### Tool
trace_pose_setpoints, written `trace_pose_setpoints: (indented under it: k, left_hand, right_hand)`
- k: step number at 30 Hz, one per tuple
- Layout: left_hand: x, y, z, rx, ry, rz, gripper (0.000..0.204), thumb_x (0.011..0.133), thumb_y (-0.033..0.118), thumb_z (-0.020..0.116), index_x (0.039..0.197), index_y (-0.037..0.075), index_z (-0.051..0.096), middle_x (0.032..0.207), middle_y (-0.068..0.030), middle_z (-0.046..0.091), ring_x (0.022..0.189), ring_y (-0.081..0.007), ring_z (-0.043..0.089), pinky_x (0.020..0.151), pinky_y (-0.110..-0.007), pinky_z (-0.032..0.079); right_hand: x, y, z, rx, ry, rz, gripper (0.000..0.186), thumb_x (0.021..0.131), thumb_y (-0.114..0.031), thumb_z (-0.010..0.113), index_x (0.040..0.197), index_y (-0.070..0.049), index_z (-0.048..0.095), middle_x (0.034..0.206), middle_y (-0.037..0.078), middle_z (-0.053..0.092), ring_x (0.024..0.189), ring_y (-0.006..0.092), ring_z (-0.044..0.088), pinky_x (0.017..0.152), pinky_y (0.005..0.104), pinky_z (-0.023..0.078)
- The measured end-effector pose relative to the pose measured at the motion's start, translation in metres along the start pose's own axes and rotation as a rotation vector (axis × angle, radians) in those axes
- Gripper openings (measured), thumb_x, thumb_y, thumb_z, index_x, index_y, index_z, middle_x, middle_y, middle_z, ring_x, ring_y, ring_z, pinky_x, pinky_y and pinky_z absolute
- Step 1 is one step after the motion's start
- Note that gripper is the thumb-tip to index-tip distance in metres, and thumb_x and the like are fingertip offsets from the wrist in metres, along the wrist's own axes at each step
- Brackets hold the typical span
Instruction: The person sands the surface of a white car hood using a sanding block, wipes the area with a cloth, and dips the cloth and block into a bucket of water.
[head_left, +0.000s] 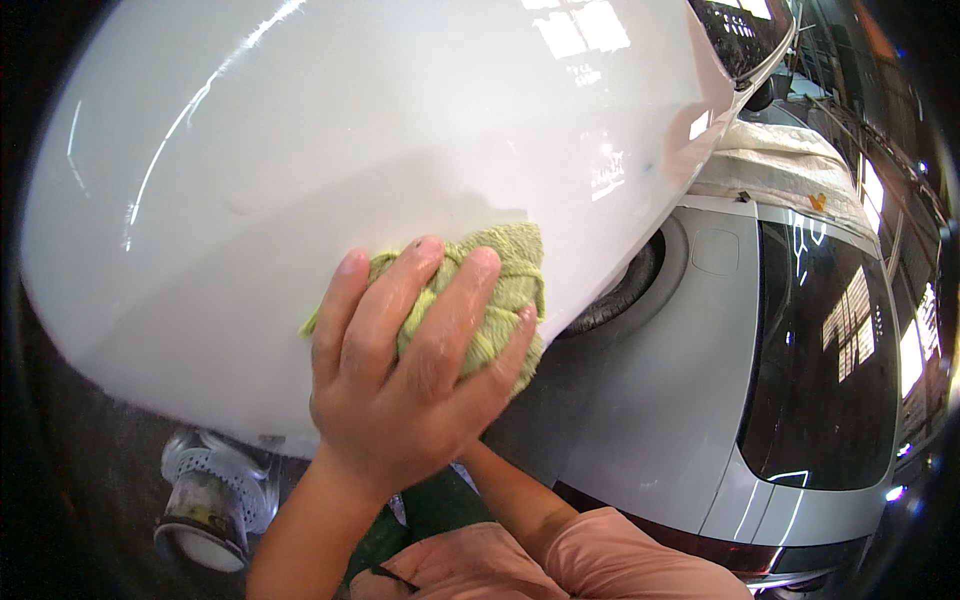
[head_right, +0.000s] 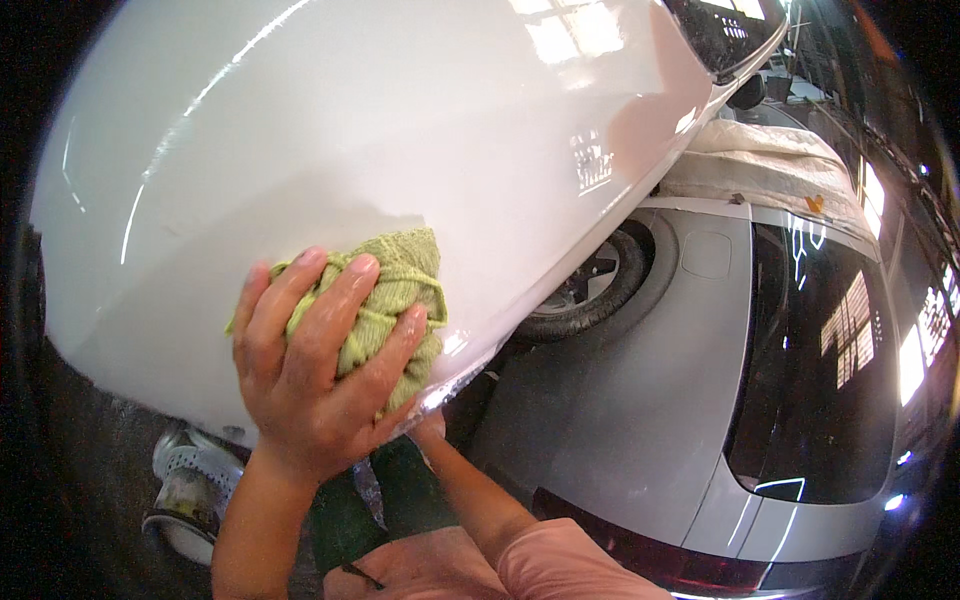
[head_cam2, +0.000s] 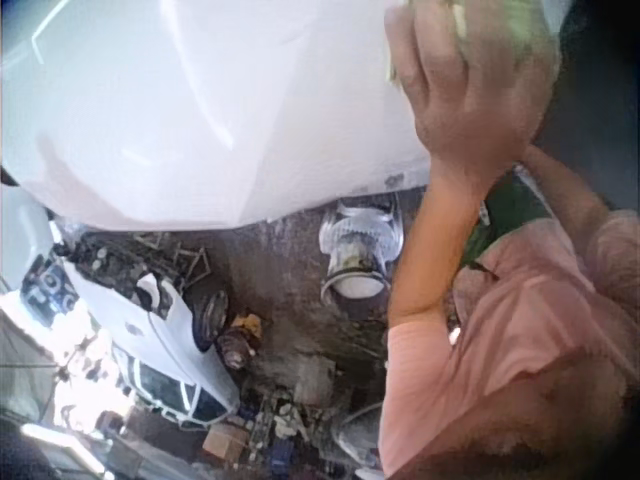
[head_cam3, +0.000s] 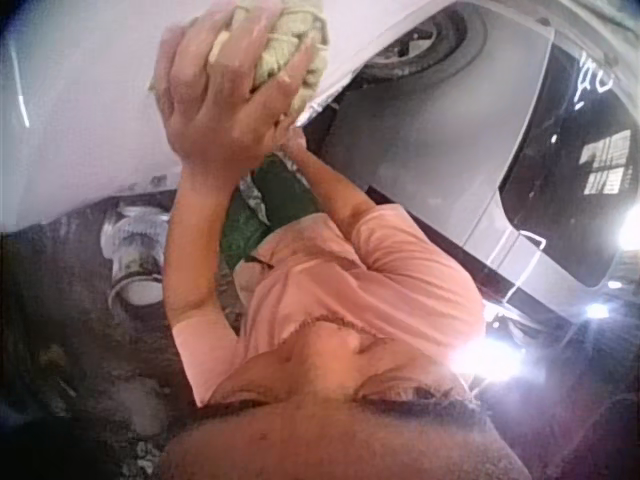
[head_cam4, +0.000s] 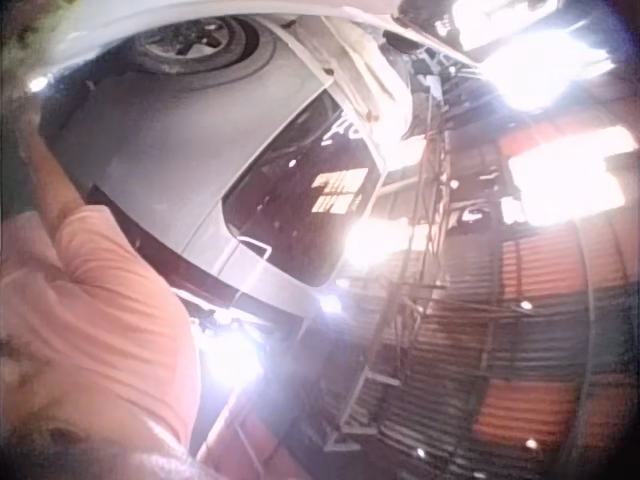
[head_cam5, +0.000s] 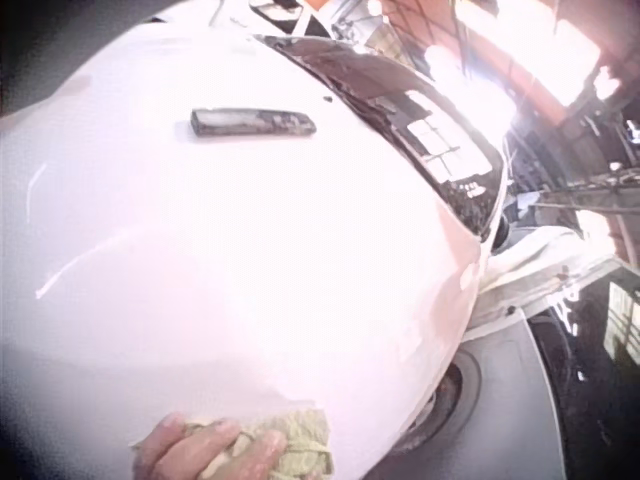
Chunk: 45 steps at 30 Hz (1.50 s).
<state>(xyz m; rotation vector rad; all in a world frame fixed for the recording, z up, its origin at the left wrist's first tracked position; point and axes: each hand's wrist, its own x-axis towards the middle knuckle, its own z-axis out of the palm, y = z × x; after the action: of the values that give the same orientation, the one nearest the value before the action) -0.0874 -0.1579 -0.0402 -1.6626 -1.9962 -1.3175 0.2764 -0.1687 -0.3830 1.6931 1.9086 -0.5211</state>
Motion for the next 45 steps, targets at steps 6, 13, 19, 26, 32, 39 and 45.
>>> trace_pose_setpoints:
  k: [6, 13, 19, 26, 32, 39, 45]
  left_hand:
    - [-0.01, 0.0, 0.002, 0.019, -0.029, -0.031, 0.032, 0.085, 0.035, 0.081, 0.115, 0.031, 0.069, 0.136, -0.0033, 0.062, 0.131, -0.0348, 0.053, 0.117, -0.06, 0.036]
    - [-0.017, -0.007, 0.0, 0.051, -0.066, 0.011, 0.03, 0.088, 0.038, 0.079, 0.115, 0.038, 0.067, 0.13, 0.0021, 0.062, 0.126, -0.0299, 0.054, 0.118, -0.06, 0.034]
    - [-0.013, -0.024, -0.004, -0.026, -0.042, 0.086, 0.031, 0.097, 0.041, 0.067, 0.12, 0.022, 0.069, 0.135, -0.0052, 0.063, 0.126, -0.0274, 0.057, 0.117, -0.052, 0.037]
    - [-0.012, -0.023, -0.018, -0.022, -0.14, 0.041, 0.025, 0.093, 0.043, 0.07, 0.117, 0.038, 0.069, 0.131, 0.0048, 0.062, 0.126, -0.0243, 0.053, 0.119, -0.055, 0.033]
    - [-0.004, -0.011, -0.014, 0.001, -0.134, 0.025, 0.027, 0.084, 0.038, 0.076, 0.111, 0.033, 0.072, 0.132, -0.0015, 0.061, 0.125, -0.0307, 0.052, 0.115, -0.058, 0.037]
    - [0.042, 0.034, -0.028, -0.071, -0.169, -0.041, 0.04, 0.068, 0.02, 0.082, 0.107, 0.021, 0.073, 0.126, -0.0053, 0.063, 0.121, -0.0336, 0.055, 0.108, -0.055, 0.042]
    - [0.168, 0.054, 0.031, 0.08, -0.067, 0.059, 0.042, 0.071, 0.02, 0.083, 0.111, 0.017, 0.07, 0.131, -0.0085, 0.06, 0.128, -0.0379, 0.05, 0.108, -0.056, 0.042]
  right_hand:
    - [-0.008, 0.003, 0.012, 0.098, -0.031, 0.018, 0.05, 0.095, -0.025, 0.07, 0.139, -0.005, 0.061, 0.14, 0.022, 0.061, 0.129, 0.0417, 0.059, 0.11, 0.0482, 0.047]
    - [-0.02, 0.01, -0.004, 0.159, -0.082, 0.045, 0.05, 0.094, -0.026, 0.07, 0.139, -0.005, 0.061, 0.14, 0.022, 0.061, 0.129, 0.0416, 0.059, 0.11, 0.0481, 0.047]
    - [-0.023, 0.009, -0.022, 0.183, -0.119, 0.082, 0.051, 0.094, -0.026, 0.071, 0.139, -0.004, 0.061, 0.14, 0.023, 0.062, 0.129, 0.0415, 0.059, 0.11, 0.0481, 0.047]
    - [-0.018, 0.017, -0.062, 0.247, -0.061, 0.062, 0.051, 0.094, -0.026, 0.071, 0.139, -0.004, 0.061, 0.139, 0.023, 0.062, 0.129, 0.0413, 0.059, 0.11, 0.048, 0.047]
    - [-0.031, 0.077, -0.188, 0.377, 0.387, 0.203, 0.051, 0.092, -0.024, 0.074, 0.136, -0.002, 0.062, 0.134, 0.023, 0.065, 0.127, 0.0393, 0.061, 0.108, 0.0471, 0.048]
    - [-0.057, 0.077, -0.472, 0.656, 0.845, -0.289, 0.045, 0.094, -0.017, 0.073, 0.134, 0.001, 0.064, 0.138, 0.02, 0.064, 0.126, 0.0352, 0.061, 0.109, 0.0419, 0.047]
    - [-0.006, -0.016, -0.654, 0.411, 1.112, -0.724, 0.044, 0.093, -0.025, 0.072, 0.134, -0.011, 0.066, 0.14, 0.014, 0.062, 0.127, 0.0384, 0.057, 0.11, 0.0479, 0.044]
